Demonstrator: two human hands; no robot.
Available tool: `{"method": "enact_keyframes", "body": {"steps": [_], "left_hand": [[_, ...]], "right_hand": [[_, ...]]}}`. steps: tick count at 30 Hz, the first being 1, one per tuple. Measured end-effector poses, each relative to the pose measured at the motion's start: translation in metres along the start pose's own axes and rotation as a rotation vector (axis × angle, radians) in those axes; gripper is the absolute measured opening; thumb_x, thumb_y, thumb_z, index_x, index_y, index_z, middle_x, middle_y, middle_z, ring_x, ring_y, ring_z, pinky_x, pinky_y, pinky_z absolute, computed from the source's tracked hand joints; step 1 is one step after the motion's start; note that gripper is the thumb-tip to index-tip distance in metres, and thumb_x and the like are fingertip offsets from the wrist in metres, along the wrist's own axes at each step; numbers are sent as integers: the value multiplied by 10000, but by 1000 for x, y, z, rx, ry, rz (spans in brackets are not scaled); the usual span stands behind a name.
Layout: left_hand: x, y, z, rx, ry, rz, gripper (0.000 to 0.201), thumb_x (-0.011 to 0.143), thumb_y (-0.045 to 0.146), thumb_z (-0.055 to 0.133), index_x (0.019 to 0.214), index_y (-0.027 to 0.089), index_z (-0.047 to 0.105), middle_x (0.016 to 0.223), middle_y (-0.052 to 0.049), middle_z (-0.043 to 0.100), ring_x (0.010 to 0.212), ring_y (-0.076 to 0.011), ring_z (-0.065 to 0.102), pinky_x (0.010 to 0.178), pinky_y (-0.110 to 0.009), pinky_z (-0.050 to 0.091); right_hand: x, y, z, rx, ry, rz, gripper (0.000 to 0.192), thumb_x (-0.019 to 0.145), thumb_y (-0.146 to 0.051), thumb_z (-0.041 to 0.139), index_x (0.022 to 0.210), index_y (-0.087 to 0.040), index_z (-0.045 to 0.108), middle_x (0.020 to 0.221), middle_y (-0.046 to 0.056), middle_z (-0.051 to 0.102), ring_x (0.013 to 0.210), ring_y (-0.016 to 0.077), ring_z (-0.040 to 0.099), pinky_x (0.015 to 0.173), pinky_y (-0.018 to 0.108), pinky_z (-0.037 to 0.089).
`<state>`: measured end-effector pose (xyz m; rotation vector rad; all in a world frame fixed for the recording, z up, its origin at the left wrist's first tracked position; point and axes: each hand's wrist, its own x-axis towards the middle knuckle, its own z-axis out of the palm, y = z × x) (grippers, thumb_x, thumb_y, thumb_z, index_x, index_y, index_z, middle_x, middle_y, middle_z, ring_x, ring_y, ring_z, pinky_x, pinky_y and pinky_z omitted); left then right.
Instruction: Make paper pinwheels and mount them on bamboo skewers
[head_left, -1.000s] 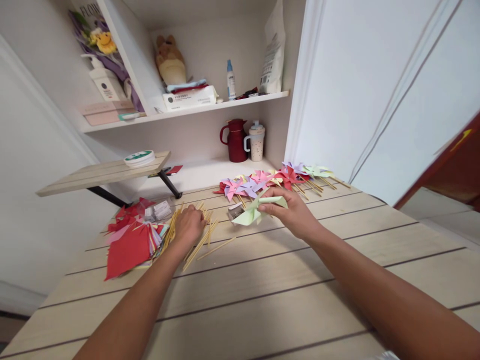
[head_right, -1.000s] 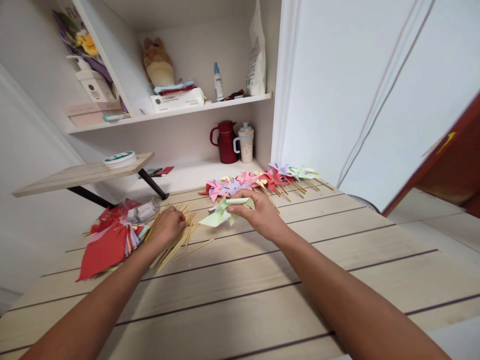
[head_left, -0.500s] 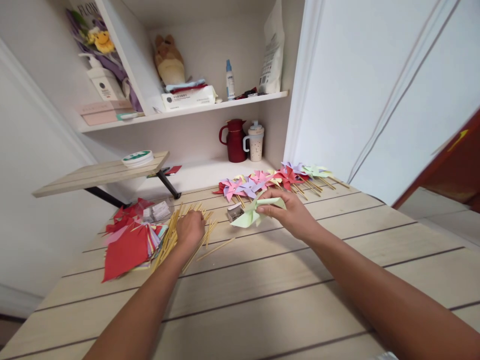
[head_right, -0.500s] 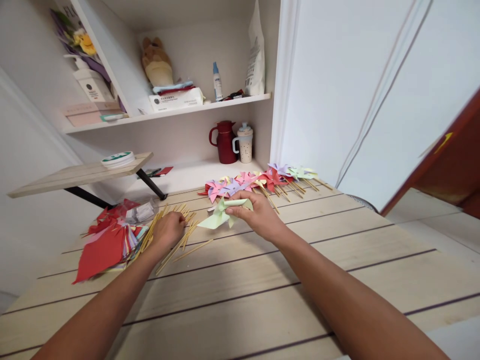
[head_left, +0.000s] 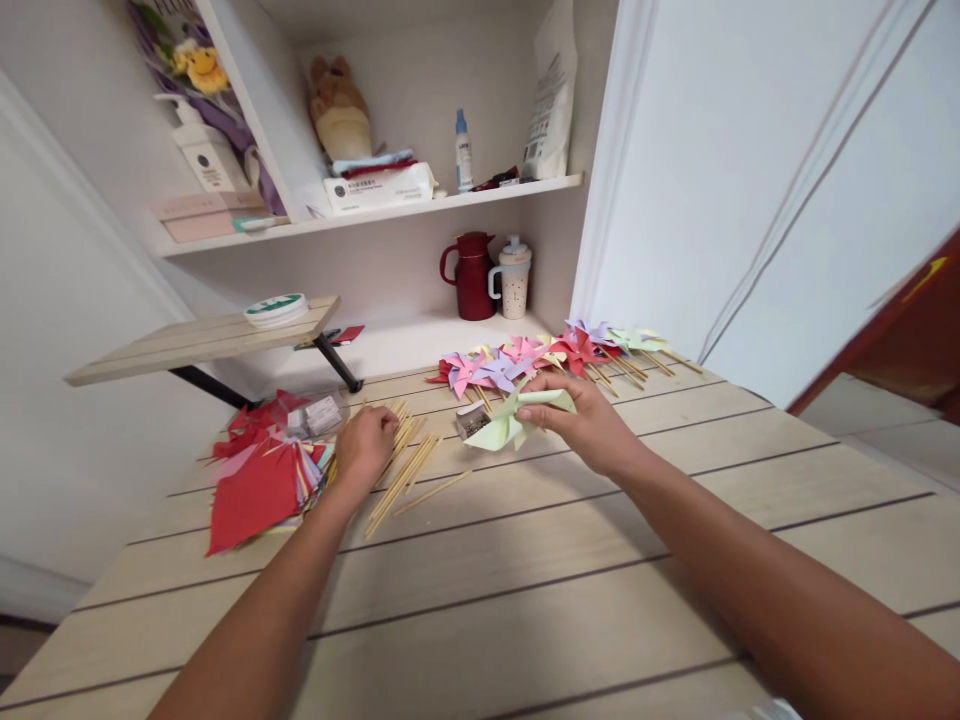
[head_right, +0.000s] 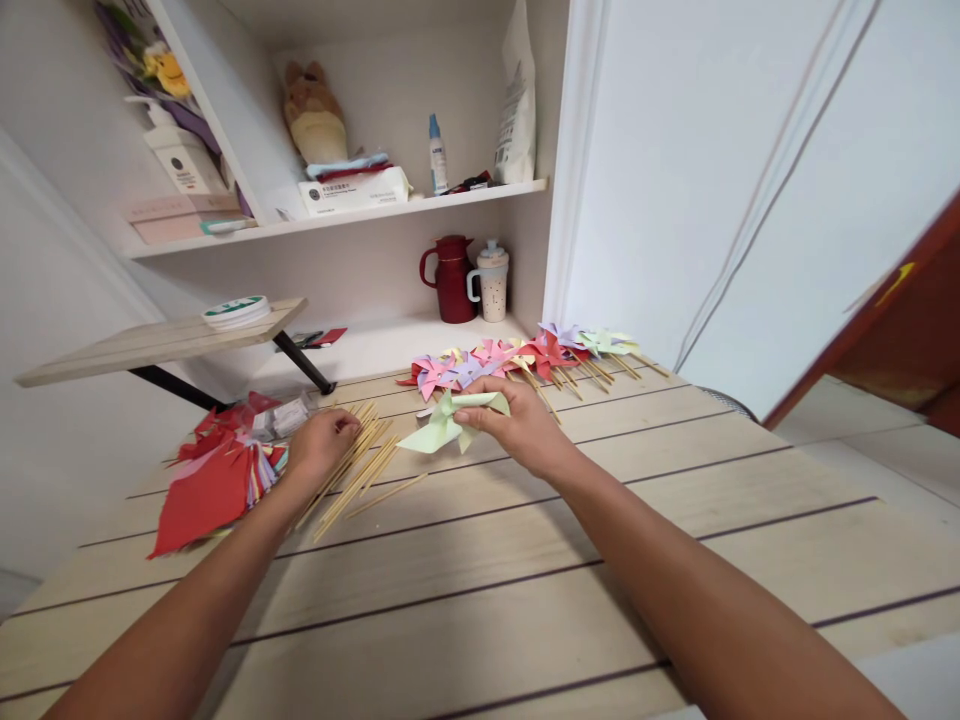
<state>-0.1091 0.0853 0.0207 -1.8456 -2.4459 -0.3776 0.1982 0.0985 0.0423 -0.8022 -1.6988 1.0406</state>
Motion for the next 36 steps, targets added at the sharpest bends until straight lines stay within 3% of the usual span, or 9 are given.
{"method": "enact_keyframes", "body": {"steps": [6,10,24,31,36], "left_hand": [[17,-35,-28,15,-96,-13,235,858,206,531,919,211,758,988,-67,780,939,-229,695,734,-289,454],[15,-44,-33,72,-155,-30,180,831,227,585,865,210,761,946,-96,775,933,-264,695,743,-317,461],[15,-42,-16,209,-204,-55,210,838,314,609,934,208,762,1058,-149,765,1044,-313,695,804,-354,481],[14,-32,-12,263,-199,-51,279,883,357,583,964,163,765,1118,-204,745,1102,-360,683,868,-399,486],[14,-21,-8,296,-208,-45,276,870,258,588,1023,100,756,1119,-258,733,1114,-365,688,870,-389,493]], "right_hand": [[0,3,0,4,-3,0,236,749,-422,799,808,-212,708,807,-1,658,745,171,562,697,308,415],[0,2,1,-8,-10,-10,244,749,-433,791,812,-212,711,811,8,666,745,179,570,688,313,432],[0,3,0,-89,-54,28,213,765,-418,780,827,-231,697,895,8,686,893,219,603,831,345,422],[0,3,1,-61,-117,43,196,769,-398,773,817,-228,687,876,8,677,852,211,597,800,338,428],[1,6,1,-35,-159,55,188,778,-394,771,823,-228,697,862,3,659,820,196,586,763,321,424]]}}
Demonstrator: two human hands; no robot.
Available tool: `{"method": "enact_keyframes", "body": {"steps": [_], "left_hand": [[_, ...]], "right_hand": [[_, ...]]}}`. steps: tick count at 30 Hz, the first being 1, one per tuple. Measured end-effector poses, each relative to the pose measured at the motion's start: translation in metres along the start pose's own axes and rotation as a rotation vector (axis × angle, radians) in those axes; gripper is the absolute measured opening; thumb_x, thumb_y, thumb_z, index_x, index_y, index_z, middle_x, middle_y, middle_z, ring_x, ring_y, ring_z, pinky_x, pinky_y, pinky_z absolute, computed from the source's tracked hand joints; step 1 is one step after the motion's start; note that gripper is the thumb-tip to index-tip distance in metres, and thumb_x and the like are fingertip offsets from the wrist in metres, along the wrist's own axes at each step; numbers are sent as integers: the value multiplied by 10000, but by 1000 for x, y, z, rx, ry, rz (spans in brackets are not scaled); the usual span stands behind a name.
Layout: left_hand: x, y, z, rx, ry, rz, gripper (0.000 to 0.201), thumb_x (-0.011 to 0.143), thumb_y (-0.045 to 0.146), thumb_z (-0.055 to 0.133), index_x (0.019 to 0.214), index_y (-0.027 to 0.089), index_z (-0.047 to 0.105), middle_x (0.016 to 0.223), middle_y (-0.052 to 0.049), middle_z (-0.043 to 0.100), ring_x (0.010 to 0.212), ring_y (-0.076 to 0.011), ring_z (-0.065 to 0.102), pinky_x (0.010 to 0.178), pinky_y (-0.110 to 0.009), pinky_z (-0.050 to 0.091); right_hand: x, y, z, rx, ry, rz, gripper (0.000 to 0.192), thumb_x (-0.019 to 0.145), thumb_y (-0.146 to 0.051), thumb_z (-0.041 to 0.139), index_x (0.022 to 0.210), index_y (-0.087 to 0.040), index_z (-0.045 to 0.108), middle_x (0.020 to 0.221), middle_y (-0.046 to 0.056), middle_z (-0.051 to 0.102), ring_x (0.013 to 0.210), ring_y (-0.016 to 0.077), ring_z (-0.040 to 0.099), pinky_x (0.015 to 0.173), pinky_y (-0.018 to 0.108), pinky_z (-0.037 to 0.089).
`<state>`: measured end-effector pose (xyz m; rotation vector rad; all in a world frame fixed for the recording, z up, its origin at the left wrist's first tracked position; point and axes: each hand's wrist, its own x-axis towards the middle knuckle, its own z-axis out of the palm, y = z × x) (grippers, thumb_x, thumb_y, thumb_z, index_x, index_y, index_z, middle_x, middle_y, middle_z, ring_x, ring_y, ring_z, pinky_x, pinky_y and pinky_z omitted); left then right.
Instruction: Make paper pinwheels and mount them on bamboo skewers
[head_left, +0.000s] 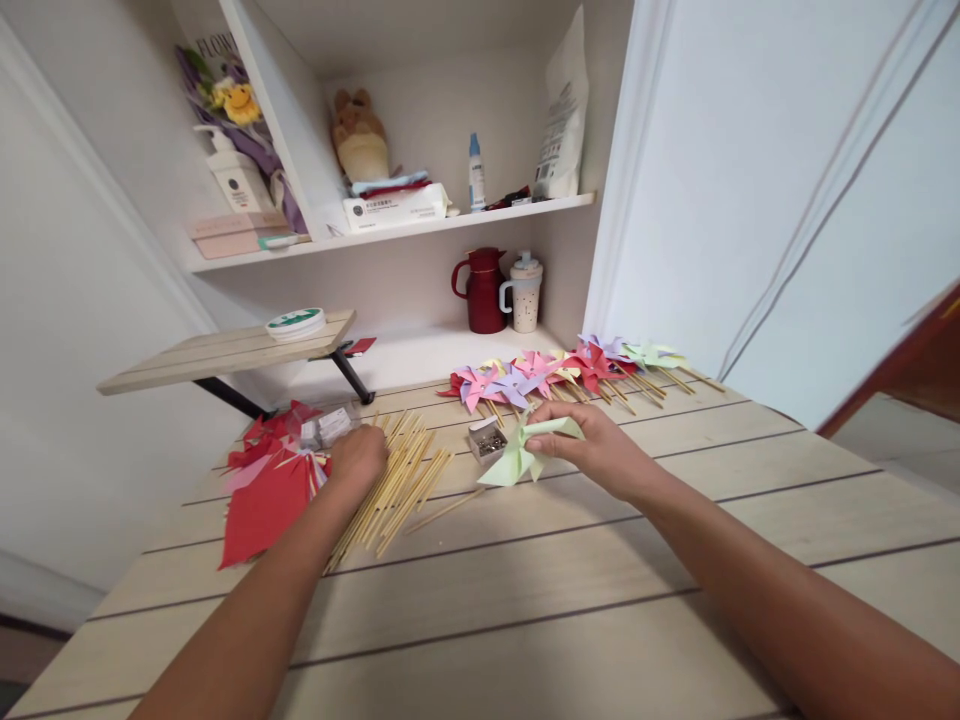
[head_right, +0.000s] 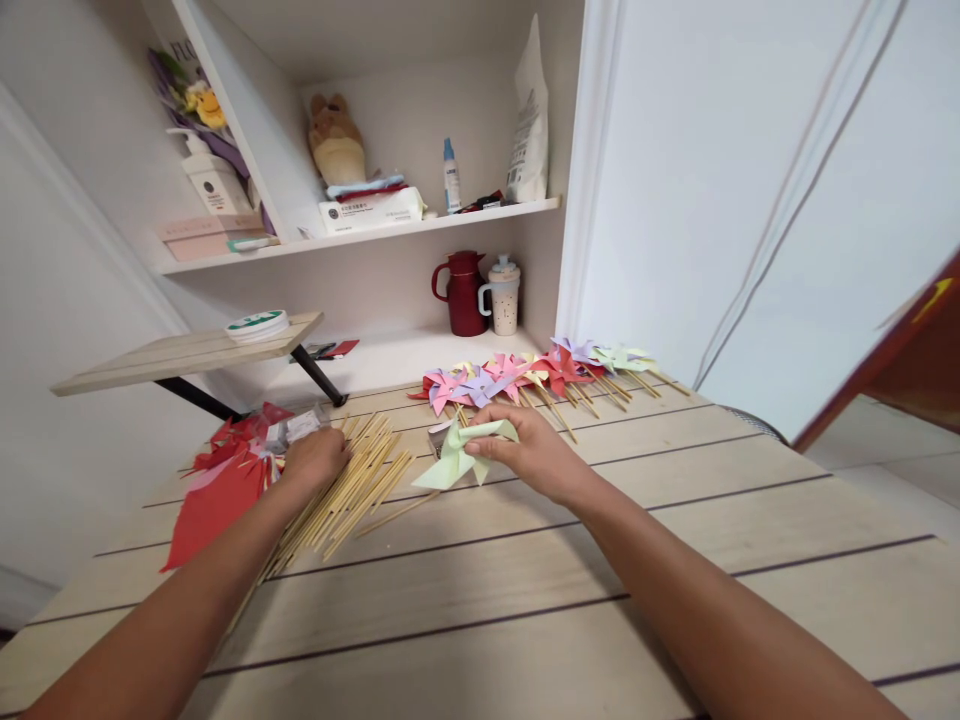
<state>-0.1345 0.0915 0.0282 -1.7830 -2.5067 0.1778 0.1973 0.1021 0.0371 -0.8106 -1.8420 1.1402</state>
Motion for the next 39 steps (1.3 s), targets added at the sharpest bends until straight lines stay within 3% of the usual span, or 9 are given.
{"method": "enact_keyframes", "body": {"steps": [9,15,20,23,26,30,33,39], "left_hand": [[-3,0,-8,14,37,-54,323,851,132,511,1065,80,747,1128,-269,730,1112,-355,693,851,-376,500],[-10,-3,-21,-37,90,-127,306,886,215,502,1002,81,751,1095,-268,736,1066,-374,702,800,-391,506],[-36,-4,-39,-134,155,-115,261,903,332,530,802,197,729,962,-136,766,946,-321,710,708,-351,476],[-66,-7,-45,-530,137,-74,261,842,358,607,633,207,646,713,-54,704,744,-230,668,652,-306,447],[-96,-5,-44,-1100,-46,2,299,739,495,705,682,202,679,669,-18,664,653,-169,600,630,-278,453],[-122,15,-37,-1383,-160,7,423,567,568,804,735,188,726,712,-33,675,644,-147,563,652,-283,464],[-131,44,-28,-1375,-216,40,443,581,587,779,774,190,748,763,-52,700,704,-169,591,706,-302,470],[-131,99,-14,-1290,-369,187,357,631,541,743,718,195,737,714,-25,672,718,-180,592,763,-312,454]], "right_hand": [[-1,-2,-2,-11,8,11,214,783,-416,769,857,-222,715,912,15,684,872,208,601,790,324,424],[-2,-8,-2,-22,23,-20,201,771,-402,768,851,-223,725,920,19,695,890,218,616,813,335,436],[-4,-11,-3,-6,26,-29,208,770,-412,764,862,-229,729,925,28,706,897,232,628,815,354,458],[-4,-10,-3,72,53,-23,192,745,-383,796,847,-234,730,906,25,709,880,227,635,821,362,474],[-2,-9,2,380,84,36,266,704,-390,841,880,-234,716,870,16,702,800,200,633,800,365,501],[5,-11,10,850,172,-17,360,641,-442,882,830,-241,652,879,22,694,888,225,649,918,434,538],[9,-12,13,984,212,-41,371,601,-386,910,791,-245,624,830,-3,681,908,220,650,958,442,543],[10,-7,17,1226,192,75,323,612,-225,912,823,-212,667,813,-4,729,817,194,674,868,387,583]]}}
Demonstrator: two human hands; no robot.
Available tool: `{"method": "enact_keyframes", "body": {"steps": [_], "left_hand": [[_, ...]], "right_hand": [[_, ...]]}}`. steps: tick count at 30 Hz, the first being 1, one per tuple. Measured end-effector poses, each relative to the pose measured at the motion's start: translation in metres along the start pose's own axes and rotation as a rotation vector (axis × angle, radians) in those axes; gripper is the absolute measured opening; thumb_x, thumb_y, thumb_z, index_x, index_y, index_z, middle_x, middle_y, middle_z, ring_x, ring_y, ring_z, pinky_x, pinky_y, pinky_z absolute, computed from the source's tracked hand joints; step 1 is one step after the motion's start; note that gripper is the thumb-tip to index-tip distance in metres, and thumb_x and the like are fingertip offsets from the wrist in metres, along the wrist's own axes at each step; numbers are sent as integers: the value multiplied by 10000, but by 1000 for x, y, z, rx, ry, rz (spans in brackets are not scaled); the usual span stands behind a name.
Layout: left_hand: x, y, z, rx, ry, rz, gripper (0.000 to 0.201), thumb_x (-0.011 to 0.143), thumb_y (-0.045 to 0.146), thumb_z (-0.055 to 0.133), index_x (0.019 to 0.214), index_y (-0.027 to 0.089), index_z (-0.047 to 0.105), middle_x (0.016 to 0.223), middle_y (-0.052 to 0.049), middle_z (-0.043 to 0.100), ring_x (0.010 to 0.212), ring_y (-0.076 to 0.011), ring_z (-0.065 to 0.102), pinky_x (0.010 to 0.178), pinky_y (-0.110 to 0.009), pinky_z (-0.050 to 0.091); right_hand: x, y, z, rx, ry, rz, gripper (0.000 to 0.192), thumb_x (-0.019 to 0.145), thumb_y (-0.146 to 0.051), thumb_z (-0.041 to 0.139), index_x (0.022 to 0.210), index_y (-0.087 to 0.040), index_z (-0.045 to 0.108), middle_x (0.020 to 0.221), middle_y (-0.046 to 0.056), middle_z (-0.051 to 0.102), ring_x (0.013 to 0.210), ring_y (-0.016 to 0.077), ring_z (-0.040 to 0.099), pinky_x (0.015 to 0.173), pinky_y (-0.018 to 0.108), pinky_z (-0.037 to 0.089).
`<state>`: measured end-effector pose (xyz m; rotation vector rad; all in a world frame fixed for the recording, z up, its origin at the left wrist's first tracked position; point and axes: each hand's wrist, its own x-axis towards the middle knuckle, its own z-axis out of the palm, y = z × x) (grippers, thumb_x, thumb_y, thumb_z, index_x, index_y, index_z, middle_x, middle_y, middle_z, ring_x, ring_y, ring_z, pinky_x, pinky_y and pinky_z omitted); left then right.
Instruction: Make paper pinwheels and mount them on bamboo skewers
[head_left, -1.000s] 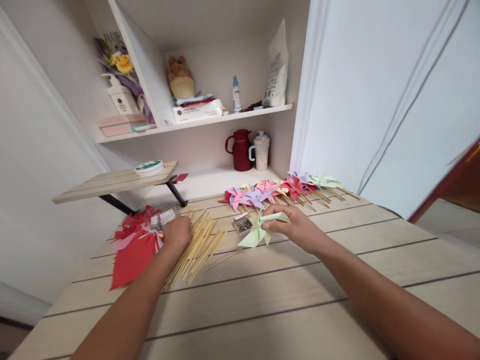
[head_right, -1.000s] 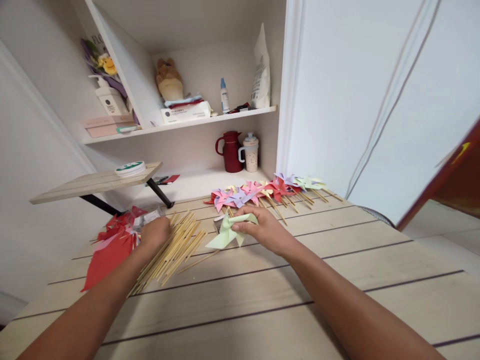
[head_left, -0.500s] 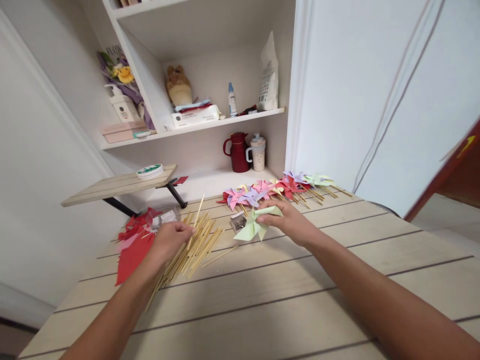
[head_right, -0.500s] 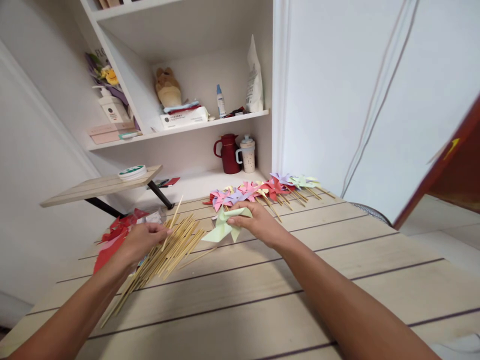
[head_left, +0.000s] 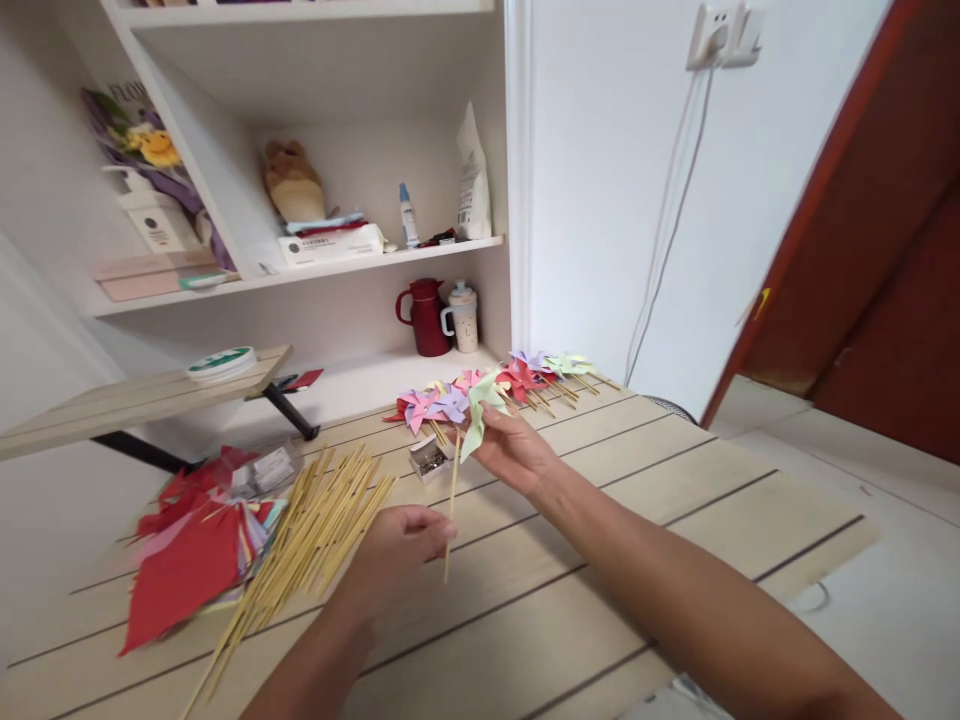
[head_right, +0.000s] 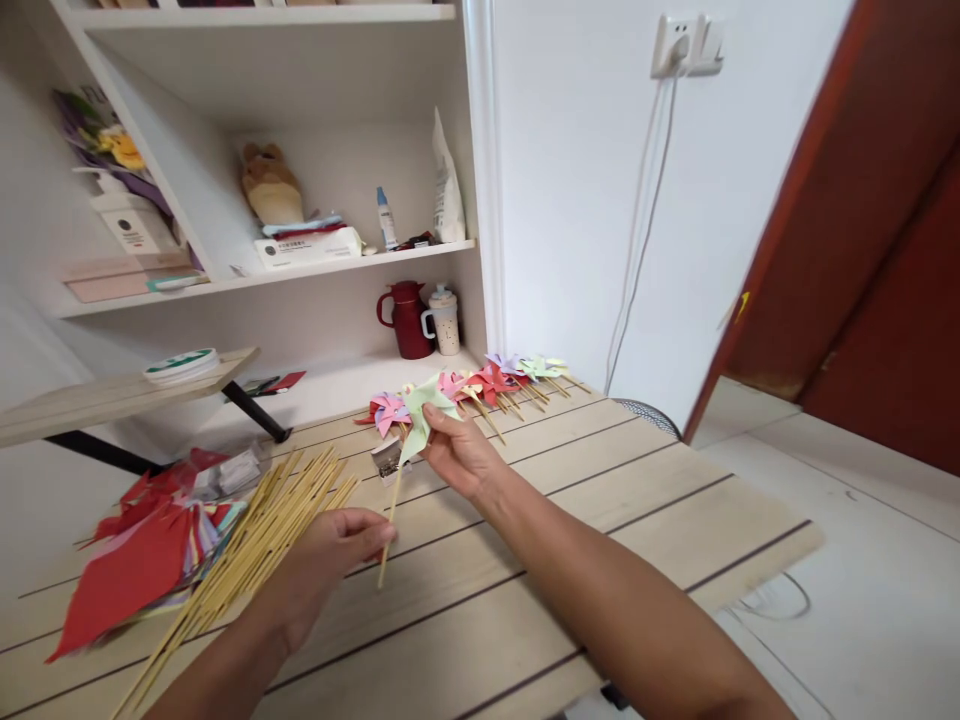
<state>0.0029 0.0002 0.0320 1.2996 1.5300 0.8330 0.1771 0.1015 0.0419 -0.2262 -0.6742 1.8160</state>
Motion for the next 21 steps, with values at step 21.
{"method": "enact_keyframes", "body": {"steps": [21], "left_hand": [[18,-21,35,-469,-24,7,287,785,417,644,864,141,658,725,-6,599,618,-112,515,631,-251,411]], "right_hand": [[-5,25,-6,6,26,99,257,684,-199,885,809,-188,661,766,-38,713,709,123,649,864,342,604]]}}
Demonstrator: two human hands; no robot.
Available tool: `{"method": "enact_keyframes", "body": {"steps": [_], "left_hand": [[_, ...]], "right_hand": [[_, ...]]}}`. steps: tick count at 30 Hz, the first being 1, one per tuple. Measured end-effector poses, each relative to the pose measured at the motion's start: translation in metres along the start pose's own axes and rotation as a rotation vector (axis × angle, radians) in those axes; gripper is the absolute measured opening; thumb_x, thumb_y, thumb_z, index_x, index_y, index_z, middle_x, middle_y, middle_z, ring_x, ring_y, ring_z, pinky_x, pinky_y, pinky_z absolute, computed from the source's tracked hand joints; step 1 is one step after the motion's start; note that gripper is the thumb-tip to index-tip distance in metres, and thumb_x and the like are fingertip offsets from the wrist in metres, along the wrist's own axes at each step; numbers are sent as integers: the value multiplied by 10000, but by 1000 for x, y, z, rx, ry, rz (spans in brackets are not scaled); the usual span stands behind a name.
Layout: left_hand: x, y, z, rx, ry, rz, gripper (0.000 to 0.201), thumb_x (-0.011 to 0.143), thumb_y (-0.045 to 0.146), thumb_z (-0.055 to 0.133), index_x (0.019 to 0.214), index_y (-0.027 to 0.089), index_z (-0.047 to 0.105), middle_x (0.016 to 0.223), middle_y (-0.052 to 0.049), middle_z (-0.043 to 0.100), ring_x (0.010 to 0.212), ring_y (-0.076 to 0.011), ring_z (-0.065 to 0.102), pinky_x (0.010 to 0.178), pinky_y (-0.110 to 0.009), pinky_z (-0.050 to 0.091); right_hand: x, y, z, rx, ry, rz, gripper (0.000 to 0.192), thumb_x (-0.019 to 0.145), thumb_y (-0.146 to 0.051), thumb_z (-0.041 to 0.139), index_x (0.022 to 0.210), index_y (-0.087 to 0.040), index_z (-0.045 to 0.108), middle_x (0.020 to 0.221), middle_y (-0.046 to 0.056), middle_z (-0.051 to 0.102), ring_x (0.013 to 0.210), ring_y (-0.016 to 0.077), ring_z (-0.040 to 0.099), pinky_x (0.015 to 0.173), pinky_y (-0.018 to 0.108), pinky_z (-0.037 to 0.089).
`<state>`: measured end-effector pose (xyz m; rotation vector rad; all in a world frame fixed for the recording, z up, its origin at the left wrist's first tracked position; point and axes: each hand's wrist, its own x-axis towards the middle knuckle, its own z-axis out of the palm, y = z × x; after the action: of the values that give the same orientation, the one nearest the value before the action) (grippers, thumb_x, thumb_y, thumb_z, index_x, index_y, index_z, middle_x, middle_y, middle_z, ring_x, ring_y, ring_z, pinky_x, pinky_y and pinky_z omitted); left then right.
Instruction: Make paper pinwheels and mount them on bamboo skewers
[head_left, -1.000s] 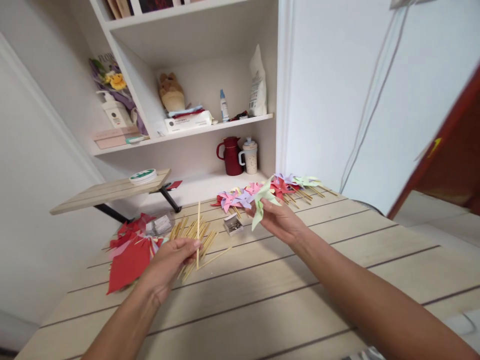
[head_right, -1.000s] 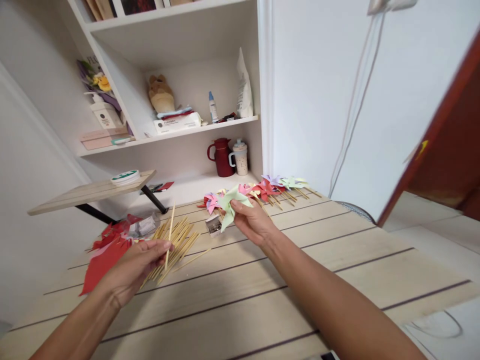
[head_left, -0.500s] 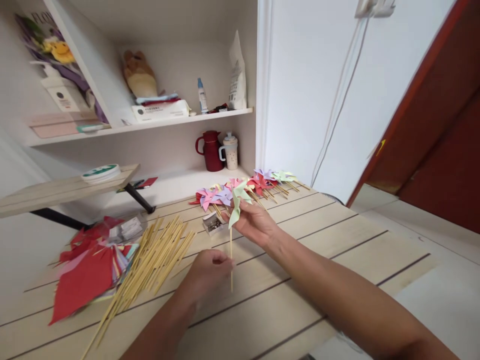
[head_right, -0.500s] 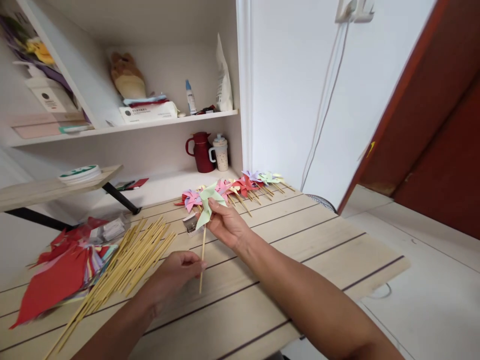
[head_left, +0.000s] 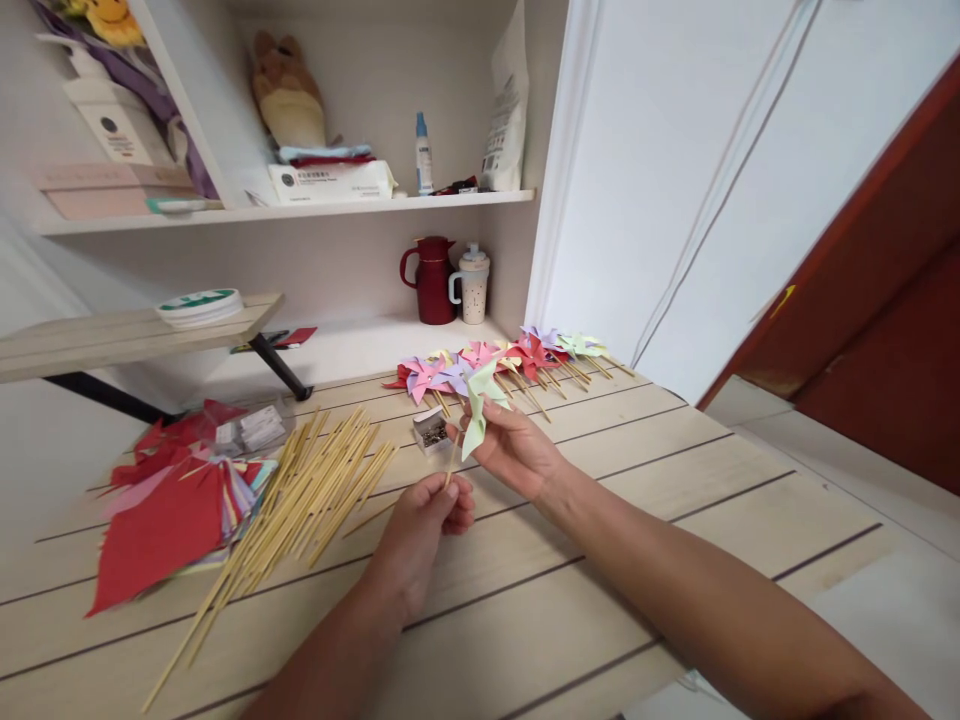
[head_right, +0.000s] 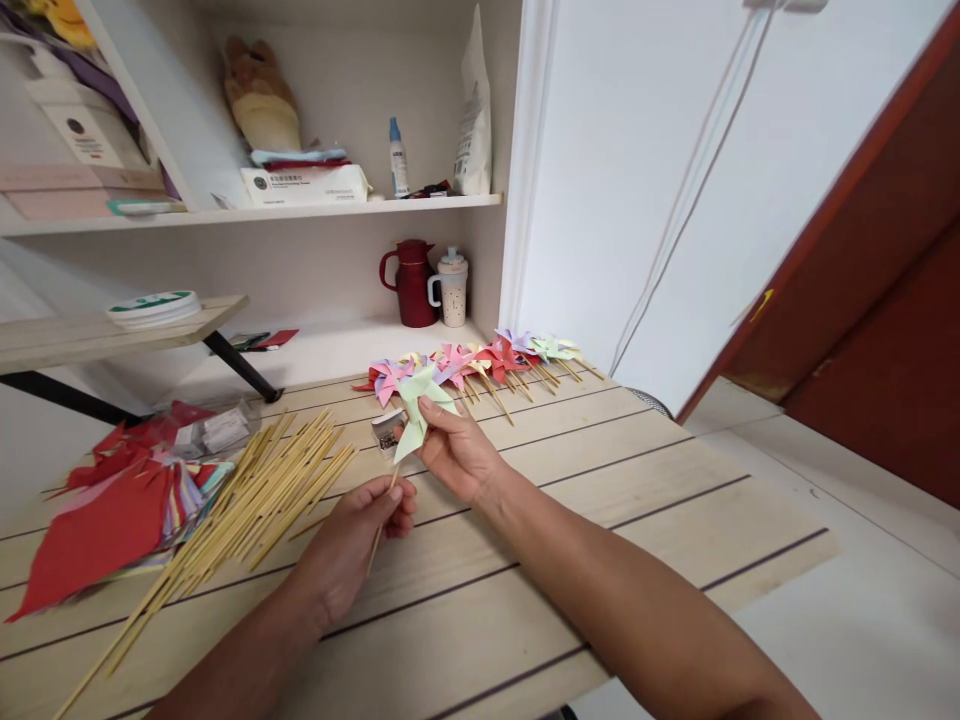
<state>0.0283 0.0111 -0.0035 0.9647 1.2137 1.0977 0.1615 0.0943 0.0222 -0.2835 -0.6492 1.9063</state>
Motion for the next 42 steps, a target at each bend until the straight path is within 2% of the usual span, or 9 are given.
{"method": "enact_keyframes", "body": {"steps": [6,10,13,16,21,27,33,39,42], "left_hand": [[-9,12,-20,-26,143,89,433,829,555,620,1034,174,647,568,96,337,462,-72,244,451,-209,177],[-9,18,-33,-3,182,161,450,835,582,605,1047,186,630,562,99,328,456,-76,230,435,-197,180],[-11,20,-33,51,205,235,447,859,570,596,1107,200,634,562,96,334,464,-82,244,452,-195,202],[-15,20,-29,98,191,266,449,859,563,610,1119,201,658,599,66,431,487,-87,304,478,-205,223],[-19,20,-24,169,176,304,377,878,548,590,963,200,707,529,60,405,488,-105,336,487,-218,255],[-22,19,-25,196,257,370,333,852,504,657,936,202,768,663,4,586,575,-123,460,546,-232,372],[-25,24,-29,228,288,442,301,845,444,667,980,217,812,649,-12,619,610,-154,539,593,-249,432],[-27,22,-30,230,219,443,268,739,272,656,947,238,821,944,-62,778,799,-229,658,661,-270,508],[-29,19,-28,224,206,445,292,715,258,627,933,233,819,844,-47,765,719,-206,637,643,-267,503]], "right_hand": [[-3,-9,-1,-308,9,-150,306,680,-257,898,921,-188,722,889,1,738,806,136,659,788,269,545],[-11,-17,3,-635,-20,-239,228,708,-285,883,760,-189,683,712,-40,664,672,101,584,649,222,463],[-20,-22,10,-883,-104,-344,165,762,-270,842,750,-201,692,741,-33,675,690,109,590,649,231,455],[-29,-24,15,-1032,-211,-414,91,813,-257,798,809,-215,716,799,-8,713,742,135,636,683,257,487],[-35,-25,19,-1154,-386,-637,30,893,-213,706,880,-210,733,830,35,734,760,162,669,703,305,520],[-36,-26,22,-1210,-591,-893,156,925,-107,617,957,-200,738,823,54,762,781,172,695,738,336,544],[-39,-24,23,-1255,-630,-961,165,956,-144,595,1013,-209,735,848,70,770,791,185,708,724,354,539],[-38,-24,25,-1267,-588,-1064,156,970,-188,591,1014,-194,740,846,94,770,767,196,703,695,362,533],[-38,-25,25,-1290,-573,-1110,159,970,-192,589,1017,-201,741,839,93,775,755,196,702,688,363,529]]}}
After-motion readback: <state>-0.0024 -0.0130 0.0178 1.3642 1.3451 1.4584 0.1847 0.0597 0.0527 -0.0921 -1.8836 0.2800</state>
